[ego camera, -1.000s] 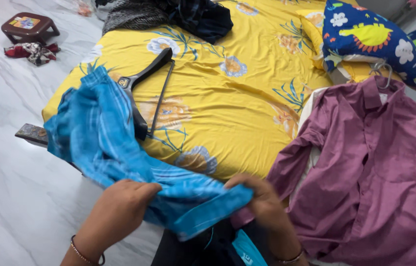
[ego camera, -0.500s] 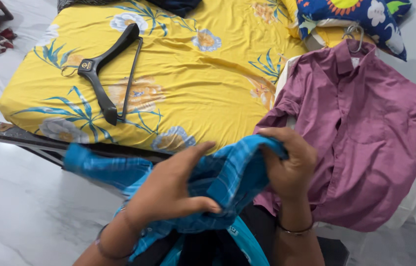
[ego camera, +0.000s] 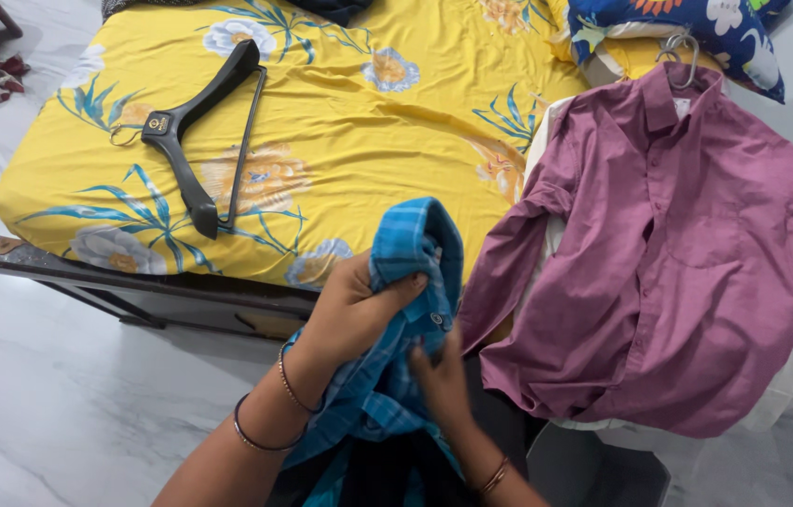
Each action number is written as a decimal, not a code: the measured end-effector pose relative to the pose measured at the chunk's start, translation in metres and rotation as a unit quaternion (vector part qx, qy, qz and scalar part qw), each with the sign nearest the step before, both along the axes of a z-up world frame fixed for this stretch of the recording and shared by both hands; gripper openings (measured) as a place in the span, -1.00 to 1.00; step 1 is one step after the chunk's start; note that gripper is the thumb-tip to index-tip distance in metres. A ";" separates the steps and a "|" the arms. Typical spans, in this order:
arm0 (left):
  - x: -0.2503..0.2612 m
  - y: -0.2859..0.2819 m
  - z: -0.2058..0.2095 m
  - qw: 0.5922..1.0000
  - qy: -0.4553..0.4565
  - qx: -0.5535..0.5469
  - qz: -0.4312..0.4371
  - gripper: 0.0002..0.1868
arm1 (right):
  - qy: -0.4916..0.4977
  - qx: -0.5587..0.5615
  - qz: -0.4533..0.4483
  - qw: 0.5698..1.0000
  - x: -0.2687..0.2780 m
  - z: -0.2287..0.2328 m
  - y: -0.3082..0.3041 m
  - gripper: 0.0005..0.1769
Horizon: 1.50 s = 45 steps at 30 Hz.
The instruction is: The person buttons a pink shirt laid on a bed, then places it on a hanger. The person then picks up a blue plaid shirt and begins buttoning it.
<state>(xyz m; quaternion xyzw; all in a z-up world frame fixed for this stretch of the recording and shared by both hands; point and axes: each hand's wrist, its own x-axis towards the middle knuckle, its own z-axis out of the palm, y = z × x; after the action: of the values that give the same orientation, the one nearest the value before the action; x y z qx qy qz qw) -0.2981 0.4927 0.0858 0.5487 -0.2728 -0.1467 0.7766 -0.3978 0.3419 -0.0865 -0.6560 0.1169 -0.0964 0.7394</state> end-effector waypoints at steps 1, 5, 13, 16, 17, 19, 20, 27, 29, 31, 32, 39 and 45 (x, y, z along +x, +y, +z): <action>-0.002 0.001 0.002 1.000 0.011 -0.010 -0.005 -0.85 | 0.027 -0.005 0.010 1.000 -0.007 -0.021 0.005 -0.07; -0.016 -0.001 0.012 0.995 0.065 -0.058 -0.042 -0.86 | 0.104 0.064 0.078 0.990 -0.009 -0.058 0.014 -0.09; -0.054 -0.002 0.051 0.984 -0.020 -0.073 -0.159 -0.91 | -0.069 0.313 0.144 0.936 0.013 -0.045 -0.028 -0.43; -0.065 0.013 0.080 0.979 -0.080 -0.109 -0.154 -0.88 | -0.091 0.152 0.029 0.984 -0.006 -0.006 -0.063 -0.47; -0.070 0.020 0.091 0.977 -0.108 -0.120 -0.142 -0.86 | -0.077 0.122 -0.012 0.989 -0.008 0.018 -0.077 -0.48; -0.081 0.040 0.111 0.983 -0.086 -0.123 -0.108 -0.82 | -0.133 0.136 -0.073 0.979 -0.015 0.071 -0.081 -0.53; -0.083 0.047 0.119 0.985 -0.075 -0.125 -0.091 -0.80 | -0.204 0.178 -0.092 0.958 -0.026 0.100 -0.081 -0.59; -0.100 0.079 0.147 0.983 -0.051 -0.118 0.131 -0.64 | -0.365 0.020 -0.168 0.916 -0.064 0.203 -0.080 -0.58; -0.098 0.080 0.156 0.976 -0.034 -0.133 0.170 -0.49 | -0.358 -0.073 -0.193 0.911 -0.067 0.202 -0.083 -0.58; -0.092 0.081 0.164 0.978 -0.043 -0.093 0.181 -0.53 | -0.348 -0.166 -0.216 0.897 -0.070 0.198 -0.088 -0.57; -0.089 0.081 0.166 0.979 -0.047 -0.073 0.186 -0.55 | -0.340 -0.212 -0.225 0.888 -0.073 0.195 -0.090 -0.57; -0.044 0.072 0.140 0.897 -0.196 0.088 0.386 -0.75 | -0.301 -0.463 -0.252 0.795 -0.086 0.174 -0.101 -0.56; -0.039 0.093 0.101 0.705 -0.372 0.262 0.544 -0.82 | -0.289 -0.565 -0.249 0.732 -0.090 0.154 -0.105 -0.55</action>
<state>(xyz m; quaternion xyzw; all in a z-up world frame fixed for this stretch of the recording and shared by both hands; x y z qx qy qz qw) -0.3368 0.5859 0.1868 0.7932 -0.1443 0.4518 0.3820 -0.4873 0.2370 0.0673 -0.8407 -0.0196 -0.5101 0.1807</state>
